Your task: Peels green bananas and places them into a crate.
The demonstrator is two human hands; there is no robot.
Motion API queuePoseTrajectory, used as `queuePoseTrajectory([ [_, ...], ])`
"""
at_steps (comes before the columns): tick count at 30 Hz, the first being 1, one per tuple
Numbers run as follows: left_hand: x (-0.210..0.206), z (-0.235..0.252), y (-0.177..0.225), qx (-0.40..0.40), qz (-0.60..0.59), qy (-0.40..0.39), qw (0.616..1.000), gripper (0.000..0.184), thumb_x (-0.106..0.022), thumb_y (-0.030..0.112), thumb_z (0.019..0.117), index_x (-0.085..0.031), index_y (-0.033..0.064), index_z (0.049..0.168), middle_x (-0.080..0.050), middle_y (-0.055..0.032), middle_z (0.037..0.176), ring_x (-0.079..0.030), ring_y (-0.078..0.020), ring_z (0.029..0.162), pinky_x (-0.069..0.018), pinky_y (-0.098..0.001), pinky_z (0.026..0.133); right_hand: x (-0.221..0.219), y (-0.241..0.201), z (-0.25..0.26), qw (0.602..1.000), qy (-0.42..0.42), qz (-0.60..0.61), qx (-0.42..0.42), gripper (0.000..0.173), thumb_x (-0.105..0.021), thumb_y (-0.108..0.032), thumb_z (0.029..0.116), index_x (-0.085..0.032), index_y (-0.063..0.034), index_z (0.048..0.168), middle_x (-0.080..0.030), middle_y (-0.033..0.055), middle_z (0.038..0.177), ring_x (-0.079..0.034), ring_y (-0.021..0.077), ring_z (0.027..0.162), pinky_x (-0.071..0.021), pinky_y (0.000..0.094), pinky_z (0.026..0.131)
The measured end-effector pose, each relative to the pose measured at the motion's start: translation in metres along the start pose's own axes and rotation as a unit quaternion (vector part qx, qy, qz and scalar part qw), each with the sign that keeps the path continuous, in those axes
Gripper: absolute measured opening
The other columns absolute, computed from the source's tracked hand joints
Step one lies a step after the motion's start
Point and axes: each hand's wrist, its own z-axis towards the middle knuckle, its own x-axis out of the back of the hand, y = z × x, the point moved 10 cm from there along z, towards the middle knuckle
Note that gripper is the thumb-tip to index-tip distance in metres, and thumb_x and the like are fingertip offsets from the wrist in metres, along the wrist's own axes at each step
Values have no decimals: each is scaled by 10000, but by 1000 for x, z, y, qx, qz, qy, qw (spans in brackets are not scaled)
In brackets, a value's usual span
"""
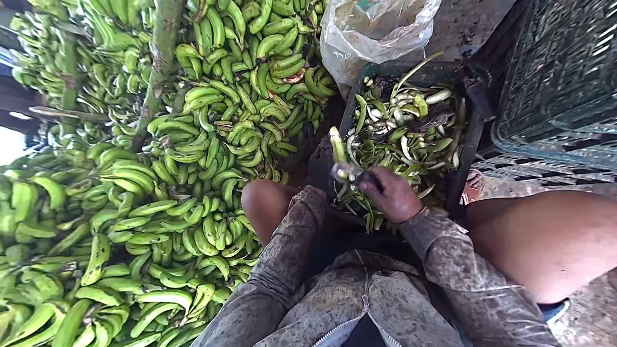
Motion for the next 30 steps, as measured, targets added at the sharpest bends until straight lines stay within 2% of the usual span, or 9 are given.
queuePoseTrajectory([
  [5, -45, -31, -11, 17, -126, -317, 940, 426, -341, 295, 1122, -529, 30, 1397, -675, -102, 1130, -667, -105, 933, -577, -269, 831, 32, 64, 39, 981, 10, -60, -182, 511, -519, -431, 1074, -634, 40, 1238, -665, 295, 1179, -657, 466, 1108, -491, 674, 967],
  [7, -60, -35, -22, 82, -209, -363, 904, 474, -273, 406, 1121, -539, 70, 1324, -687, -103, 971, -678, -138, 734, -593, -265, 623, 49, 78, 40, 972, 37, -73, -221, 555, -508, -479, 1068, -620, 28, 1264, -664, 292, 1188, -647, 462, 1137, -478, 672, 983],
  [11, -40, 1, -32, 49, -158, -145, 976, 486, -412, 447, 1094, -535, 96, 1407, -687, -118, 1055, -685, -190, 843, -602, -368, 732, 40, 56, 23, 984, 58, -46, -163, 526, -554, -434, 1057, -611, 41, 1274, -675, 279, 1150, -669, 434, 1077, -501, 631, 970],
  [16, -16, 22, -30, 84, -207, 29, 974, 543, -460, 528, 1056, -539, 136, 1423, -645, -108, 1265, -640, -204, 1106, -552, -442, 923, -6, 35, 1, 997, 4, -32, -68, 453, -668, -382, 1003, -643, 13, 1224, -672, 239, 1180, -696, 386, 1029, -559, 598, 915],
  [18, -19, 22, -27, 98, -253, 25, 962, 526, -438, 509, 1069, -536, 132, 1424, -638, -110, 1293, -630, -211, 1150, -543, -456, 956, -10, 36, 3, 997, -4, -43, -71, 483, -671, -399, 999, -634, 19, 1237, -661, 254, 1200, -695, 410, 1022, -557, 619, 890],
  [21, -47, 15, -23, 112, -373, -89, 917, 419, -358, 439, 1101, -525, 118, 1312, -653, -106, 1108, -663, -224, 975, -576, -442, 843, 5, 40, 12, 994, 29, 12, -104, 503, -624, -391, 1026, -582, 27, 1303, -669, 252, 1159, -685, 389, 1024, -540, 601, 921],
  [24, -64, 6, -23, 119, -417, -165, 886, 411, -325, 387, 1116, -455, 108, 1389, -615, -151, 1222, -641, -300, 1083, -547, -517, 928, 22, 33, 14, 993, 74, 49, -74, 496, -590, -408, 1032, -586, 22, 1279, -693, 206, 1017, -697, 309, 892, -568, 520, 842],
  [27, -66, 3, -21, 139, -442, -141, 875, 485, -296, 471, 1104, -456, 141, 1422, -598, -116, 1260, -618, -259, 1099, -536, -490, 917, 16, 33, 6, 996, 53, 7, -77, 468, -625, -397, 1021, -610, 30, 1215, -690, 225, 1002, -700, 359, 878, -567, 577, 814],
  [30, -61, 19, -33, 139, -465, -96, 869, 505, -337, 560, 1070, -546, 162, 1301, -654, -76, 1101, -662, -199, 973, -580, -409, 824, 7, 37, 4, 995, 16, -45, -86, 480, -660, -406, 1007, -628, 26, 1214, -669, 262, 1145, -694, 430, 989, -550, 640, 857],
])
